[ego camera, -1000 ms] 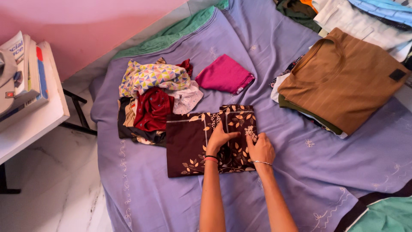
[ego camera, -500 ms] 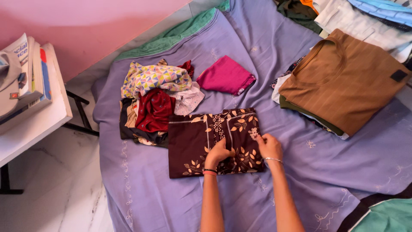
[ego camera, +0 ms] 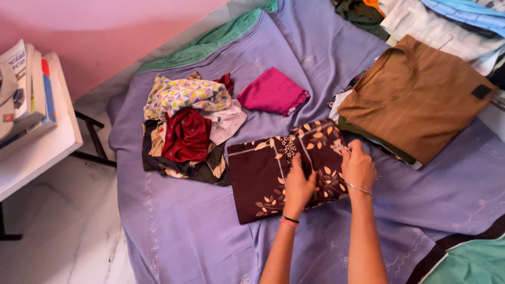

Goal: The person folds several garments on a bed, including a brown patterned cloth, a red patterned garment, a multicolored geometric-patterned cloth, and a light pink patterned cloth. Each item is smoothed, folded into a compact rectangle, and placed into a growing stack.

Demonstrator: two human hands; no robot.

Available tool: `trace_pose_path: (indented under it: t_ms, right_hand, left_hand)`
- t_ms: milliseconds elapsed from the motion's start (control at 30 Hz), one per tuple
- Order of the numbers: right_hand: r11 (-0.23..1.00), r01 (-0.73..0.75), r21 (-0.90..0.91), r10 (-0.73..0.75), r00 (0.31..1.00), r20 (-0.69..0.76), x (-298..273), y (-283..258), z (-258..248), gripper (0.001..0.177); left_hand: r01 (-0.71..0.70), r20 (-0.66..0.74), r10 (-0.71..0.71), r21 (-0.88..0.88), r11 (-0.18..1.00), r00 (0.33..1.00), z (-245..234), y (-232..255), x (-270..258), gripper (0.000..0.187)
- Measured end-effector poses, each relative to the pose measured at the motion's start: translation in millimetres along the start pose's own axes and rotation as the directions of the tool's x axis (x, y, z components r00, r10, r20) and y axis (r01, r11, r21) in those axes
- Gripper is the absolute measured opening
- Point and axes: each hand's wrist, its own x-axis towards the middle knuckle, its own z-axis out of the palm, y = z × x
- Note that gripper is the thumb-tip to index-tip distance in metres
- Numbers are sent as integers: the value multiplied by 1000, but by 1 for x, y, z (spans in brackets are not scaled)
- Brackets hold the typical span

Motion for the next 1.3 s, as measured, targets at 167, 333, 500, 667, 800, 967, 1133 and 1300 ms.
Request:
trace_pose_path:
  t_ms: [167, 333, 500, 667, 800, 967, 1133, 1300]
  right_hand:
    - [988, 72, -138, -80, 995, -53, -14, 3, 12, 35]
    - [933, 320, -165, -322, 947, 14, -26, -22, 52, 58]
    - [920, 319, -229, -282, 942, 181, -36, -33, 68, 60]
    - [916, 293, -275, -228, 942, 244, -32, -26, 75, 58]
    - [942, 320, -98, -313, 947, 76, -15, -17, 88, 50]
    - [872, 432, -231, -411, 902, 134, 18, -7, 116, 58]
    - [873, 429, -234, -402, 902, 154, 18, 2, 127, 58]
    - [869, 458, -185, -424, 884, 195, 20, 1, 118, 61]
  left_hand:
    - [-82, 27, 77, 309, 947, 997, 8, 12, -13, 61]
    - [-282, -53, 407, 640, 715, 912, 8, -6, -11, 61]
    - [-317, -1, 378, 543, 777, 926, 3, -30, -15, 57]
    - [-275, 34, 288, 422, 864, 957, 3, -37, -11, 61]
    - [-322, -35, 378, 458, 829, 925, 9, -36, 5, 59]
    - [-389, -19, 449, 466, 795, 894, 28, -41, 39, 53]
    - [-388, -4, 449, 494, 778, 894, 35, -54, 44, 53]
    - [-375, -8, 431, 476, 795, 902, 38, -59, 43, 52]
